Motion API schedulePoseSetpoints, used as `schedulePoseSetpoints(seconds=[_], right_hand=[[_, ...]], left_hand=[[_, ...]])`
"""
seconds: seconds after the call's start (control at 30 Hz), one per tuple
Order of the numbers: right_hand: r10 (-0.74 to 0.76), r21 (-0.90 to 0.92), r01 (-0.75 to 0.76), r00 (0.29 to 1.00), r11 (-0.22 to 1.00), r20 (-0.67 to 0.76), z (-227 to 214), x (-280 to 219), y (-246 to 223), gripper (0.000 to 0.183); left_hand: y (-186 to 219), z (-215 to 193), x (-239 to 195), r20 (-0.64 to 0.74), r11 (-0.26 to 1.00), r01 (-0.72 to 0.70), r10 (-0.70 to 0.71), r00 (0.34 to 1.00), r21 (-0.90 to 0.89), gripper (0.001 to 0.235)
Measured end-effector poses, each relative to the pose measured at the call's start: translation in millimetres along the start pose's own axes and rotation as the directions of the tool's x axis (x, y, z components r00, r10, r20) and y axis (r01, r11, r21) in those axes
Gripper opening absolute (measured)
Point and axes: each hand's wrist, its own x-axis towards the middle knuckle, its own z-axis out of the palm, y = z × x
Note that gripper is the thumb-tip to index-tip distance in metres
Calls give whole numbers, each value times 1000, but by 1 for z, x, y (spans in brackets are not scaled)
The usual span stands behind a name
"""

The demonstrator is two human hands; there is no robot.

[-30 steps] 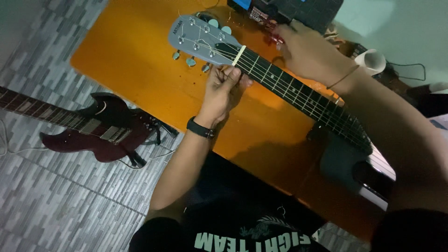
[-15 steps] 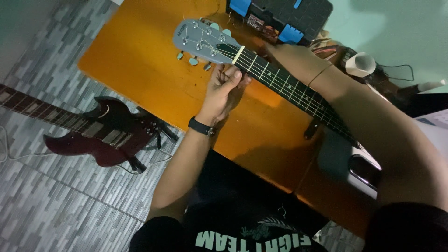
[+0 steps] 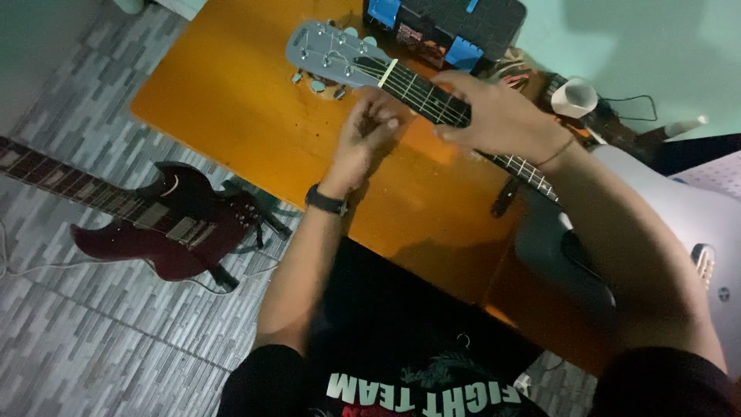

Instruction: The person installs a new string on a silver acoustic guitar. They thread the string through the bridge, wind it onto the tuning peg, trim the excess with a red tool, and wipe the fretboard and body with a cloth.

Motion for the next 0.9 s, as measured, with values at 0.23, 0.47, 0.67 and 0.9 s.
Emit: schedulePoseSetpoints(seconds=[0.23,0.47,0.67,0.9], right_hand=[[-179,-37,175,962,984,-204,9,-5,17,64],[3,-30,-9,975,1000,-223,8,-7,14,74],[-134,-47,127,959,991,-251,8,-7,21,67],[-117,-34,113,974,993,-196,28,-6,12,73]], left_hand=[[44,-49,-4,-390,-198,477,356,849,856,105],[53,-81,44,-105,107,81,248,963,991,114],[43,-105,46,-148,267,75,266,953,961,130],[99,-106,18,-40,470,44,-18,999,881,116]])
